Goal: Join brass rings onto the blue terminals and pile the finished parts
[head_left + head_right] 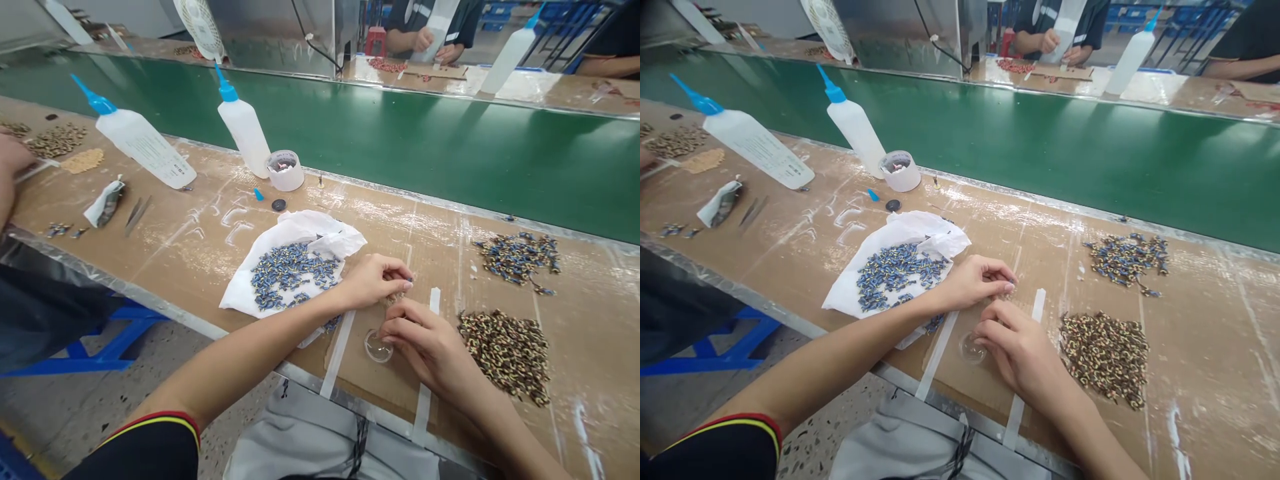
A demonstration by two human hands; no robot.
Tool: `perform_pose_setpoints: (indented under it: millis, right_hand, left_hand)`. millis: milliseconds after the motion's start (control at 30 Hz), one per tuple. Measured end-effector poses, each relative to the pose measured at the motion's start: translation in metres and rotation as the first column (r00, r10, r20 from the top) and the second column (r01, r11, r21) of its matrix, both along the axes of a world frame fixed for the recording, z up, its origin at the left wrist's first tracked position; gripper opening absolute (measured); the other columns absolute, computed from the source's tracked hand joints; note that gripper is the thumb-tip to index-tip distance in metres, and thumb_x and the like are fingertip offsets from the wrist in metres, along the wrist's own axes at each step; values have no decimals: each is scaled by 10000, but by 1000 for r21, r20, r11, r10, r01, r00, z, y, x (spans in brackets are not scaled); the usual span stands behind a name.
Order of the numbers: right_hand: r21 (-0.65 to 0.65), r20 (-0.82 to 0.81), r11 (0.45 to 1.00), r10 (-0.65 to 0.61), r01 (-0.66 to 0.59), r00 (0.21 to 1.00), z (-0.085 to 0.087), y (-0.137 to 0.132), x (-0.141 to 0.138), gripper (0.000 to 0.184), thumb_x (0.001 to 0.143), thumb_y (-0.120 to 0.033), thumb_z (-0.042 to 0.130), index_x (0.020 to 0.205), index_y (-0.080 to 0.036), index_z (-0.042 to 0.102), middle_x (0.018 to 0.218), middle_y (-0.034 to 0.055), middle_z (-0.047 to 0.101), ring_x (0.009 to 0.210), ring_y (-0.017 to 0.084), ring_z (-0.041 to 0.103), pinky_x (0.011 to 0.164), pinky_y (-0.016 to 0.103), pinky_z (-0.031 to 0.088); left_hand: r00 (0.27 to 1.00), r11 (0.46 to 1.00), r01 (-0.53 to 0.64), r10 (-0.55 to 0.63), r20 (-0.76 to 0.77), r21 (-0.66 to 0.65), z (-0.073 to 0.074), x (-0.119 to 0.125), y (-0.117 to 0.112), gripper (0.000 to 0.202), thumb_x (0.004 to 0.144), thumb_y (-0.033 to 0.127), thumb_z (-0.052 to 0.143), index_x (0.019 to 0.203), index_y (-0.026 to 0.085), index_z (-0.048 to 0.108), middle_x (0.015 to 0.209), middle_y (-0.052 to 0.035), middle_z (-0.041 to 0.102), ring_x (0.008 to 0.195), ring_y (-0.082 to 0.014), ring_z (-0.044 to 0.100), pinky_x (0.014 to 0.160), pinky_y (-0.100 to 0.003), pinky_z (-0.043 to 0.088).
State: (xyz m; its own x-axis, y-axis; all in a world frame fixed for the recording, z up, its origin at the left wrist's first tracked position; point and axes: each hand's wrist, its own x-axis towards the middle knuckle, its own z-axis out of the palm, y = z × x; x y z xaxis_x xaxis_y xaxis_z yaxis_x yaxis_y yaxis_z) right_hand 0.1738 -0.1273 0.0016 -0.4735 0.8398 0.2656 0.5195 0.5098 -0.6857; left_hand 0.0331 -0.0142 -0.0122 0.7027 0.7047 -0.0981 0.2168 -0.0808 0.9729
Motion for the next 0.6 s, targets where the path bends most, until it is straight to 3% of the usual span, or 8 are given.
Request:
perform_pose_setpoints:
  millis: [233, 467, 600]
  right_hand:
    - [114, 74, 993, -33, 24, 997, -2, -1, -2, 264, 940, -50, 399, 878, -201, 606, 845, 56, 593, 748, 162, 513, 651, 283, 417]
    - [-163, -56, 986, 15, -24, 998, 8, 0, 5, 175, 956, -149, 483, 877, -216, 624, 947, 60, 590, 853, 171, 572, 741, 293, 468]
    - [-275, -256, 961, -97, 24, 962, 10, 1, 7, 131, 956, -198, 522, 874, -221, 623, 980, 51, 653, 937, 177, 619, 831, 305, 485]
  left_hand:
    - [1000, 999, 13, -13, 19, -43, -4, -1, 1, 144, 816, 207, 663, 925, 117, 690, 740, -27, 689, 619, -103, 608, 629, -239, 506]
    - [999, 1000, 5, -4, -36, 30, 1, -2, 0, 145, 802, 208, 674, 914, 124, 709, 788, -49, 721, 726, -133, 644, 688, -247, 503]
    - [998, 997, 26, -21, -67, 75, 2, -3, -1, 138, 810, 217, 664, 901, 124, 710, 804, -53, 728, 754, -142, 655, 705, -249, 496]
